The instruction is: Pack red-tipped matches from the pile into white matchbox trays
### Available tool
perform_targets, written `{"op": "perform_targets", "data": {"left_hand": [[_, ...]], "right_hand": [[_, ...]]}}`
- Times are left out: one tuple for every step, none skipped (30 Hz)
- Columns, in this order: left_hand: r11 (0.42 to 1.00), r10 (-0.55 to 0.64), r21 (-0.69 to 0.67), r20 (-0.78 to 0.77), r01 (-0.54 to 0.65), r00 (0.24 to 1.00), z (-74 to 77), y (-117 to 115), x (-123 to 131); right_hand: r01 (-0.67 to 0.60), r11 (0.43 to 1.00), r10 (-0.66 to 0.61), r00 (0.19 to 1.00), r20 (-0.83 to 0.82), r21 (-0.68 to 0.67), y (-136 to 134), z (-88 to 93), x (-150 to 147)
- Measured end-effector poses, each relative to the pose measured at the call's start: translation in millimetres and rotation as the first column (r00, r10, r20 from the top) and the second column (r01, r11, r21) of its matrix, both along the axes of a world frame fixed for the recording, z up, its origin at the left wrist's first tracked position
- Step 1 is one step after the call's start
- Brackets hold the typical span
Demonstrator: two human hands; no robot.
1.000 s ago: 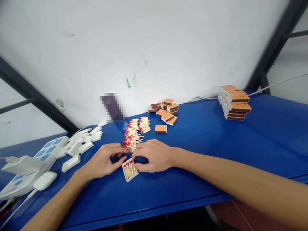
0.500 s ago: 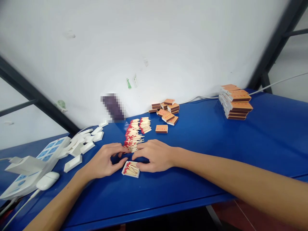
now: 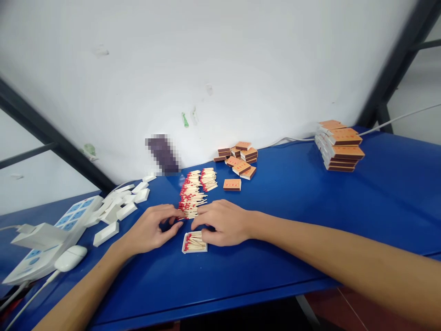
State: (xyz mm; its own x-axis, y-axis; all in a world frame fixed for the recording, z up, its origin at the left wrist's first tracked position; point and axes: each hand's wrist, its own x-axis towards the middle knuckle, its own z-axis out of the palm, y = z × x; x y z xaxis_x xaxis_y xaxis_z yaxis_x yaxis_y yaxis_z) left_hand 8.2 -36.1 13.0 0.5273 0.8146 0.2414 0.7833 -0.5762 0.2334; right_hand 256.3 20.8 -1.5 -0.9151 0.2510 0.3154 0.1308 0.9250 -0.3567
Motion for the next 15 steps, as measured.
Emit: {"op": "perform_targets", "data": {"left_hand": [[1.000, 0.000, -0.004, 0.002, 0.000, 1.000, 0.6, -0.1, 0.0], [1.000, -0.001, -0.007, 0.003, 0.001, 1.000, 1.2, -0.3, -0.1], [1.000, -0.002, -0.010, 0.002, 0.002, 1.000, 1.8, -0.5, -0.1], [1.000, -0.003, -0.010, 0.002, 0.003, 1.000, 2.3, -0.7, -0.1], [1.000, -0.003, -0.011, 0.001, 0.003, 1.000, 2.7, -0.8, -0.2], [1.000, -0.002, -0.010, 0.001, 0.002, 1.000, 3.0, -0.9, -0.2], [1.000, 0.000, -0.007, 0.000, 0.000, 1.000, 3.3, -1.0, -0.1], [1.000, 0.002, -0.005, 0.000, -0.002, 1.000, 3.5, -1.1, 0.0], [1.000, 0.003, -0.004, -0.002, -0.003, 1.000, 3.7, -1.2, 0.1], [1.000, 0.004, -0.004, -0.006, -0.004, 1.000, 3.8, -1.2, 0.3], [1.000, 0.003, -0.008, -0.010, -0.003, 1.000, 3.9, -1.3, 0.5], [1.000, 0.002, -0.013, -0.013, -0.002, 1.000, 3.9, -1.4, 0.6], [1.000, 0.001, -0.019, -0.016, -0.002, 1.000, 3.8, -1.6, 0.8], [1.000, 0.001, -0.024, -0.018, -0.002, 1.000, 3.6, -1.7, 0.8], [1.000, 0.003, -0.028, -0.019, -0.004, 1.000, 3.4, -1.9, 0.9]], "right_hand": [[0.007, 1.000, -0.008, 1.000, -0.017, -0.006, 0.1, -0.4, 0.1], [0.028, 1.000, -0.028, 0.999, -0.040, -0.012, 0.2, -0.8, 0.0], [0.059, 0.998, -0.060, 0.996, -0.064, -0.017, 0.4, -1.4, -0.1], [0.100, 0.995, -0.101, 0.991, -0.083, -0.021, 0.5, -2.0, -0.3], [0.143, 0.990, -0.144, 0.985, -0.094, -0.022, 0.7, -2.7, -0.7], [0.181, 0.983, -0.182, 0.979, -0.094, -0.020, 1.0, -3.4, -1.2], [0.210, 0.978, -0.210, 0.974, -0.085, -0.015, 1.2, -4.0, -1.7], [0.227, 0.974, -0.226, 0.971, -0.071, -0.008, 1.6, -4.5, -2.2], [0.236, 0.972, -0.235, 0.970, -0.056, 0.002, 2.0, -4.9, -2.7], [0.240, 0.971, -0.239, 0.970, -0.041, 0.013, 2.3, -5.2, -3.2], [0.241, 0.970, -0.240, 0.970, -0.027, 0.022, 2.7, -5.3, -3.5], [0.240, 0.970, -0.240, 0.971, -0.014, 0.028, 3.0, -5.2, -3.8], [0.238, 0.971, -0.238, 0.971, -0.002, 0.031, 3.3, -5.2, -4.1], [0.239, 0.971, -0.239, 0.971, 0.008, 0.033, 3.5, -5.0, -4.2], [0.240, 0.970, -0.241, 0.971, 0.014, 0.034, 3.6, -5.0, -4.4]]}}
